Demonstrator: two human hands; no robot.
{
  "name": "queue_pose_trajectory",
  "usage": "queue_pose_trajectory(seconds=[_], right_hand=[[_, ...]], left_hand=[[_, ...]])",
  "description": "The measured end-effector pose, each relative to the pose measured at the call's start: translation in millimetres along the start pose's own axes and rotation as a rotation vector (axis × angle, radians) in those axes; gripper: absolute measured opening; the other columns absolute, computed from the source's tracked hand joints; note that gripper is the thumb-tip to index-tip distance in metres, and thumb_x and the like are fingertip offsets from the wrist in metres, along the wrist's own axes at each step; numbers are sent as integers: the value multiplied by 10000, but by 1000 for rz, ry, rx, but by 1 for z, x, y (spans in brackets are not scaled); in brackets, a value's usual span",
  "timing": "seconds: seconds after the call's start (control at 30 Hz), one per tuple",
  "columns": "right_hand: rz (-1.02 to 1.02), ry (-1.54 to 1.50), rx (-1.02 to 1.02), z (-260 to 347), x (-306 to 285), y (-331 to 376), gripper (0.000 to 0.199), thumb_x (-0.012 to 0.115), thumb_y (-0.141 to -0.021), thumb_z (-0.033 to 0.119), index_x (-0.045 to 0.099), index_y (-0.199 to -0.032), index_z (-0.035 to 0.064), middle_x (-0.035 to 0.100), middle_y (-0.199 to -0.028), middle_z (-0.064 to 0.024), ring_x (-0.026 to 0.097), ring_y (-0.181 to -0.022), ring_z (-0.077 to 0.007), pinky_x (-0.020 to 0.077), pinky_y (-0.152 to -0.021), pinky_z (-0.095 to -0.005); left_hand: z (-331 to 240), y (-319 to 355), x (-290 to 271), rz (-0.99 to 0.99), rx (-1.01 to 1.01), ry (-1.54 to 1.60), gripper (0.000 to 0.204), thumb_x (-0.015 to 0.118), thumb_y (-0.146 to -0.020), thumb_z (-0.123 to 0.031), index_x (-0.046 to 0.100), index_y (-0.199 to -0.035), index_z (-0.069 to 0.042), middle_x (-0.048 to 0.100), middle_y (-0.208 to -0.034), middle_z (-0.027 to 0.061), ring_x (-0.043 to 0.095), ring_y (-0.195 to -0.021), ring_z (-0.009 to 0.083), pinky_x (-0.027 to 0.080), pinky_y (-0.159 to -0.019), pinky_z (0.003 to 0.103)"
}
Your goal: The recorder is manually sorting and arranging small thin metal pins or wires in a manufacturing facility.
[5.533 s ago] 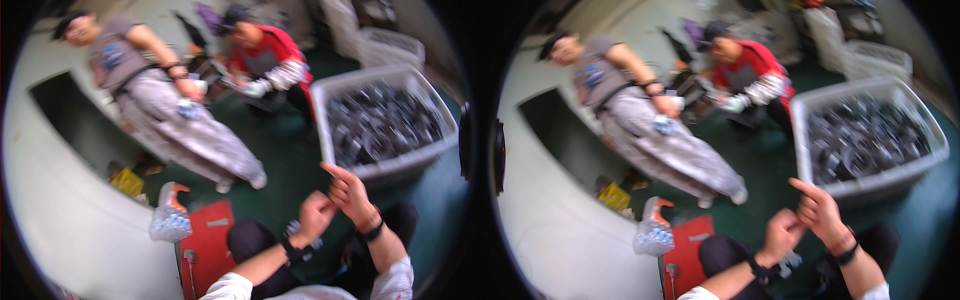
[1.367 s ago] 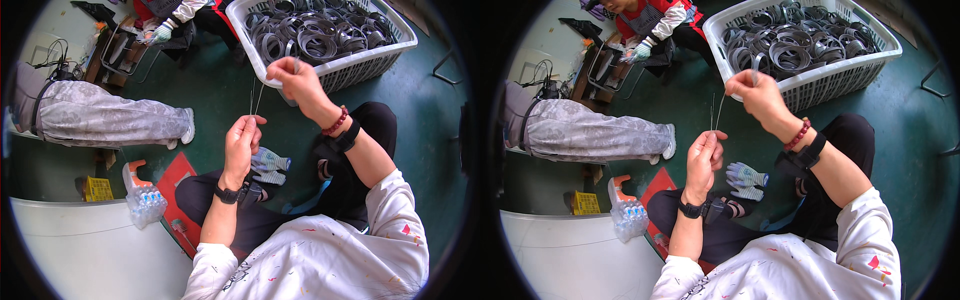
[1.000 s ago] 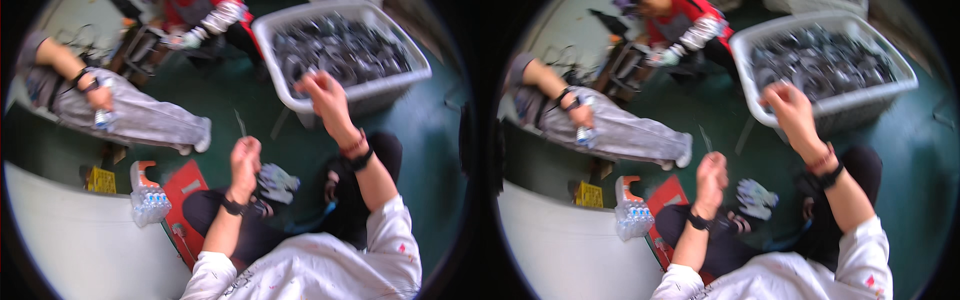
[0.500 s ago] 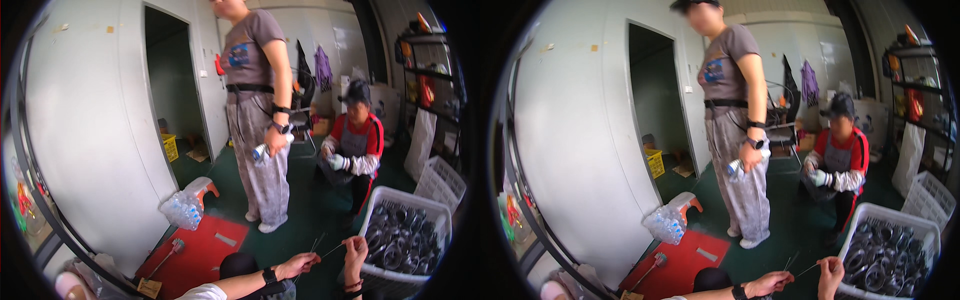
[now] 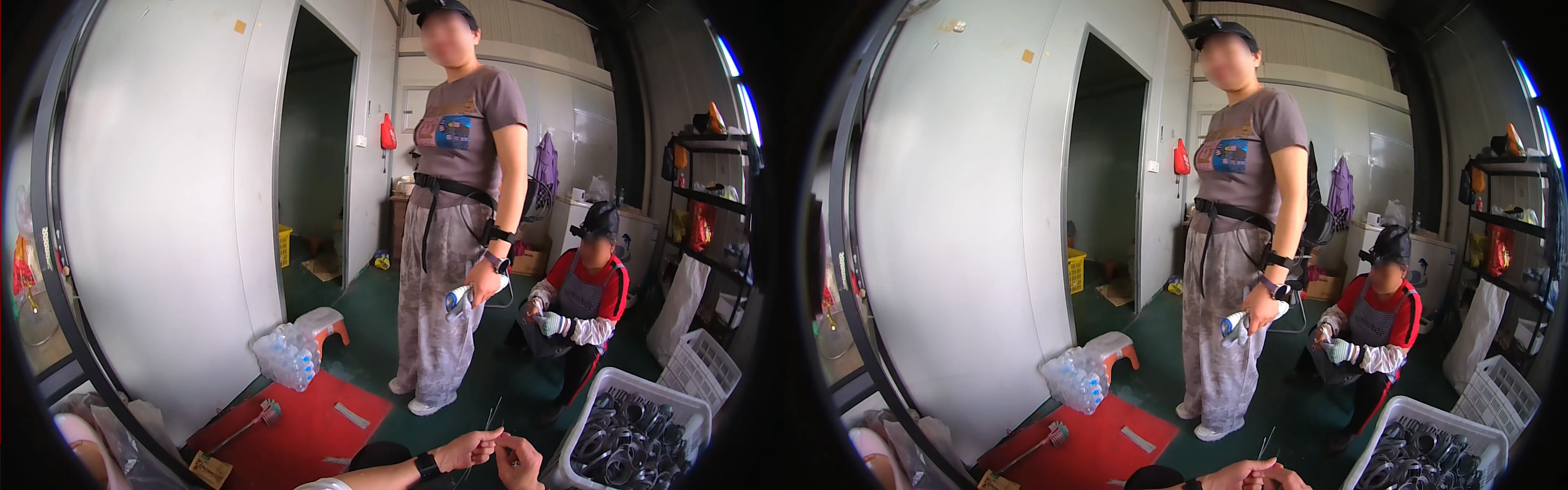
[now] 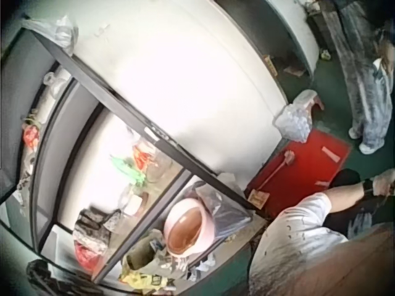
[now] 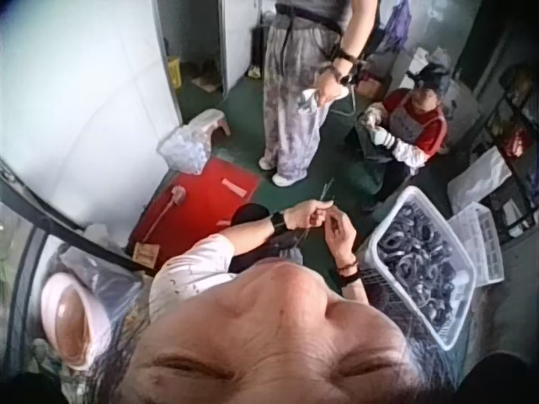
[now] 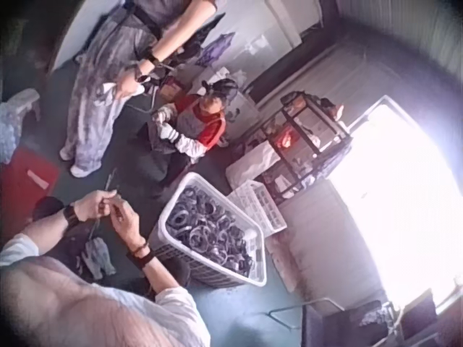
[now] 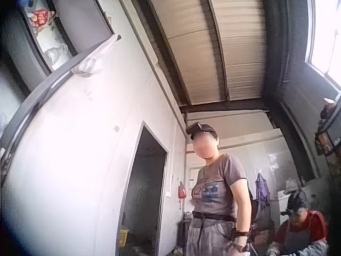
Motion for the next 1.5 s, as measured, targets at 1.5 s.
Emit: queue_pose_trajectory(seconds=[1.5], right_hand=[[-166, -755, 992, -136, -60, 45, 194, 753, -927, 206, 680, -991, 38, 682, -817, 8, 414, -559, -8, 303, -469, -203]], left_hand=[[36, -22, 50, -115, 408, -1102, 243, 598, -1014, -210, 585, -815, -71, 518, -727, -65, 351, -590, 9, 257, -525, 207]])
Point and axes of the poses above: each hand's wrist, its own y-axis away from the middle knuckle, its own x-axis out of the palm, z = x × y, the point moved 3 cm from there along -y, towards the middle knuckle
